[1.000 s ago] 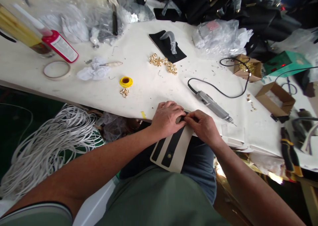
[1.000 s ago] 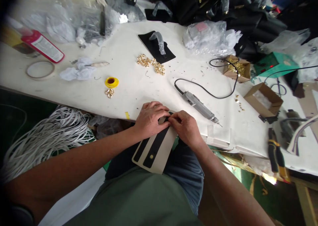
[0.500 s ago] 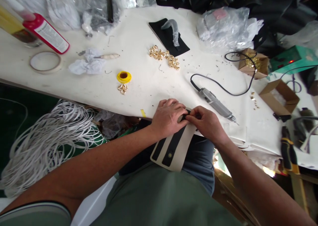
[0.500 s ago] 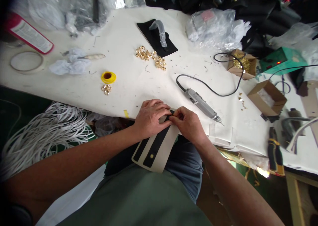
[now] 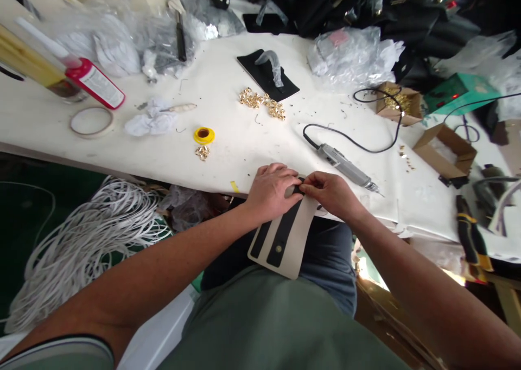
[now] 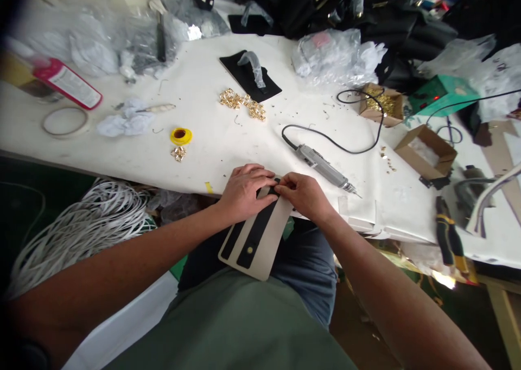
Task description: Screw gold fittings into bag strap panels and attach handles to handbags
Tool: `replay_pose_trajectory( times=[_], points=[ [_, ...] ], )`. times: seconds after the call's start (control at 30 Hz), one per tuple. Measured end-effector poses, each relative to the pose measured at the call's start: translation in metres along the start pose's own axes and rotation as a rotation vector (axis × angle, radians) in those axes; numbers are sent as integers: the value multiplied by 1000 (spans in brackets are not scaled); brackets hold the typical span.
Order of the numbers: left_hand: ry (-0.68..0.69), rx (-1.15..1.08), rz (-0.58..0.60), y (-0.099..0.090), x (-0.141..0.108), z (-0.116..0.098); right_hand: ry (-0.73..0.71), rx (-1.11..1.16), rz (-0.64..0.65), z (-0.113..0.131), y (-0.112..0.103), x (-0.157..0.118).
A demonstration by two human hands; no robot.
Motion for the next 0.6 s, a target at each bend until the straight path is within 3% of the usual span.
replay_pose_trajectory(
  times=[0.27, 0.33, 0.47, 0.53, 0.6],
  points=[
    [5, 35, -16, 0, 0, -1, -100, 1, -56, 3, -1, -13],
    [10, 39, -19, 0, 0, -1, -185, -28, -165, 3, -14, -14],
    [19, 43, -23, 0, 0, -1, -266, -310, -611, -6, -57, -12],
    [20, 45, -28, 0, 0, -2, -185, -514, -661, -18, -71, -1],
    [18, 47, -38, 0, 0, -2, -85, -636, -572, -32, -77, 12]
  ],
)
Point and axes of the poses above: each hand's wrist, its own x-axis towards the middle knuckle, its own y-axis out of the palm, z = x × y, the point moved 4 cm from there along x, towards the middle knuckle, and after that the axes turned 8 degrees about y, right-handed, at the moved point
